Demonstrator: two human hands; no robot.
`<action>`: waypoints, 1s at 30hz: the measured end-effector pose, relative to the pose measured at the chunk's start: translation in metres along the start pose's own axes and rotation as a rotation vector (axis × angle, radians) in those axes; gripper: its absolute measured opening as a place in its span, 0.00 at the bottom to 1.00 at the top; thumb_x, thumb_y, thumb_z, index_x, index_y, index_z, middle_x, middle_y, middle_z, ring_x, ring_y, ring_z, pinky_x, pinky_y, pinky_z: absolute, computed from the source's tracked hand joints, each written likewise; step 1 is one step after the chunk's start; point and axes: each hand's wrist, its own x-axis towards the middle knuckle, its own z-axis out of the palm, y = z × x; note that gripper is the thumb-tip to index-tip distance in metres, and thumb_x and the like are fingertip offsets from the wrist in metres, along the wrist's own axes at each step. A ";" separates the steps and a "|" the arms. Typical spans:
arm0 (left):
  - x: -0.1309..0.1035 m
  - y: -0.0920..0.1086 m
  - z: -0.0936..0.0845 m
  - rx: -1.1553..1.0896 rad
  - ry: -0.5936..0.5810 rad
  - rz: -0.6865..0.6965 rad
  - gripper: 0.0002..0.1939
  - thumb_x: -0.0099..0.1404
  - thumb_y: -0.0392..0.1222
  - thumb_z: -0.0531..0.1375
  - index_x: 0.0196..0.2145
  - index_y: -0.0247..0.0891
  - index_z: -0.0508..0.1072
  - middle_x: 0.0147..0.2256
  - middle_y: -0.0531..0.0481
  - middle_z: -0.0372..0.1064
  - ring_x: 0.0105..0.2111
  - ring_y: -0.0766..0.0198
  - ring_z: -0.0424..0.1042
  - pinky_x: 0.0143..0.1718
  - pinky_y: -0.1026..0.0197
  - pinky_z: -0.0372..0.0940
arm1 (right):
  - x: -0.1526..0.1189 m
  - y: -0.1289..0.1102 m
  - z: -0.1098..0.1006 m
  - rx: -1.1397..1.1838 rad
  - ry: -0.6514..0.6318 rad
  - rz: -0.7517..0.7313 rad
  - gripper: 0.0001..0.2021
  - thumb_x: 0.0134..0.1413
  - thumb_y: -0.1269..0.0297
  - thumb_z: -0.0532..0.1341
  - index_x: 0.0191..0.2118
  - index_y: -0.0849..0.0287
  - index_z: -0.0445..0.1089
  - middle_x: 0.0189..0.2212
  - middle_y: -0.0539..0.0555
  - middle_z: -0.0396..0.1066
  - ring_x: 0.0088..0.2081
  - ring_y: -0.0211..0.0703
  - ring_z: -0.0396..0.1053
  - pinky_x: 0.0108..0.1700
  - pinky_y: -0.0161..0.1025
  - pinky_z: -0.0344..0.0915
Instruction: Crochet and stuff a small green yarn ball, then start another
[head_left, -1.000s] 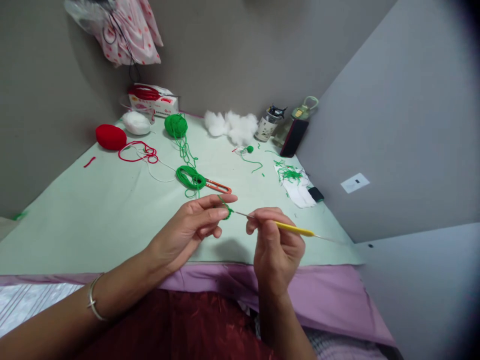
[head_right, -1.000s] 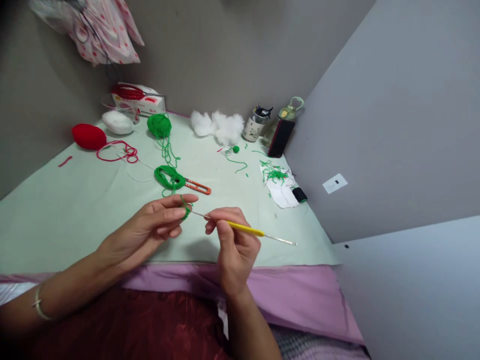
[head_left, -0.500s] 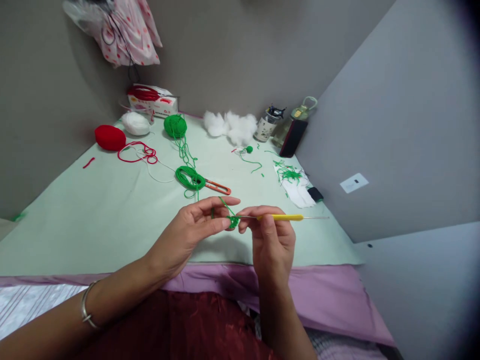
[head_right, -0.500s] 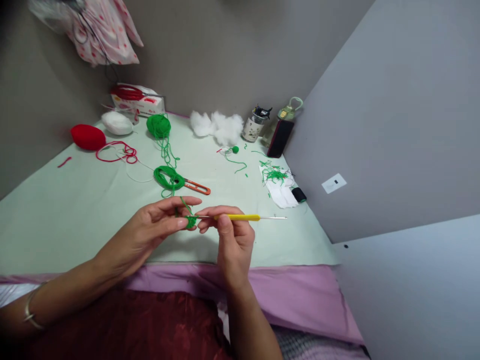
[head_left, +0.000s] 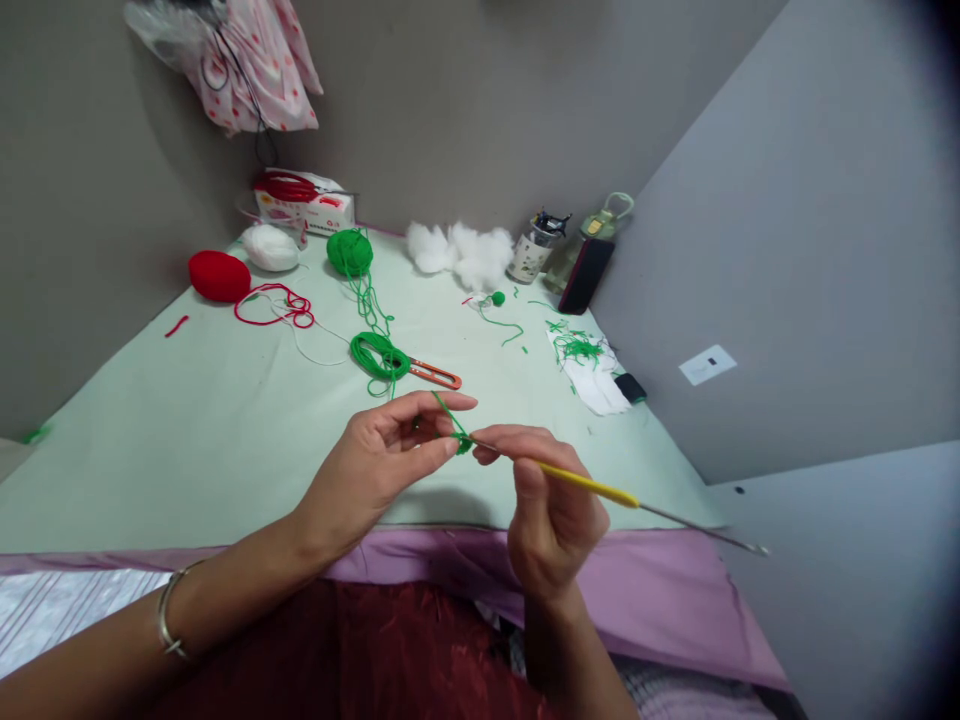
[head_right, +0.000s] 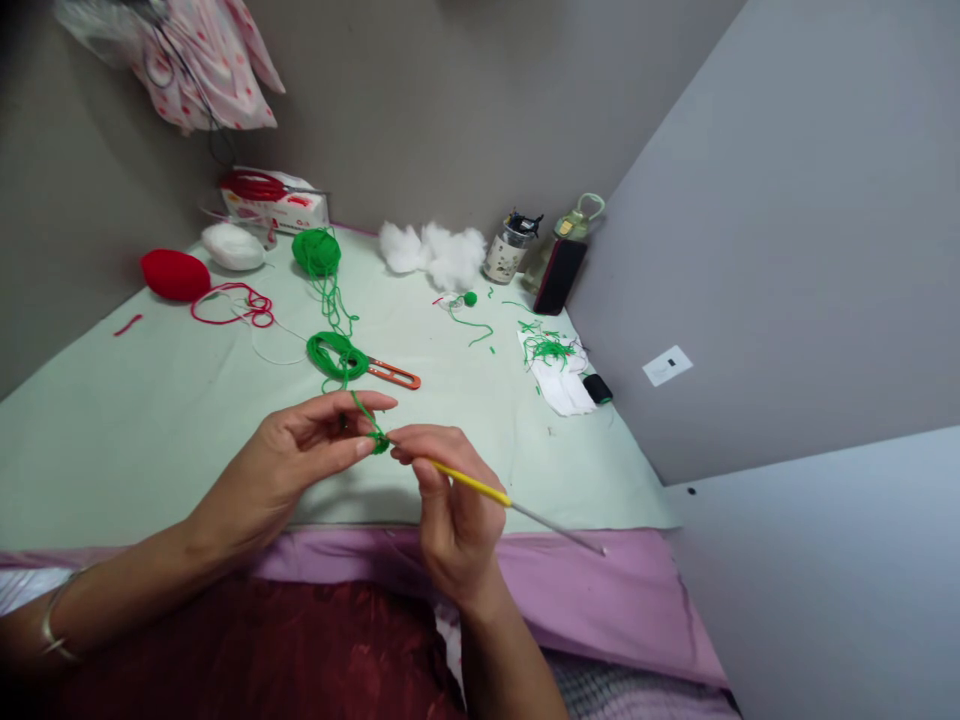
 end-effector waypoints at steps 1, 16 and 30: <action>0.000 0.001 0.001 0.027 0.012 0.018 0.14 0.64 0.40 0.69 0.48 0.49 0.83 0.34 0.54 0.69 0.37 0.65 0.67 0.43 0.63 0.64 | -0.001 0.001 0.000 -0.016 -0.005 -0.021 0.13 0.69 0.74 0.55 0.48 0.52 0.74 0.39 0.53 0.80 0.40 0.45 0.77 0.40 0.45 0.75; -0.001 -0.003 0.007 -0.055 0.058 -0.026 0.23 0.61 0.41 0.72 0.55 0.43 0.79 0.32 0.54 0.72 0.37 0.64 0.69 0.47 0.62 0.64 | -0.012 0.016 0.012 -0.233 0.027 -0.152 0.15 0.66 0.75 0.59 0.51 0.50 0.76 0.41 0.55 0.79 0.42 0.45 0.77 0.41 0.45 0.76; 0.002 0.000 0.008 -0.198 -0.008 -0.115 0.19 0.60 0.40 0.71 0.50 0.44 0.82 0.33 0.53 0.69 0.33 0.66 0.67 0.38 0.64 0.64 | 0.002 0.010 0.015 0.160 0.139 0.151 0.10 0.68 0.69 0.59 0.41 0.52 0.78 0.35 0.52 0.76 0.35 0.41 0.73 0.35 0.42 0.72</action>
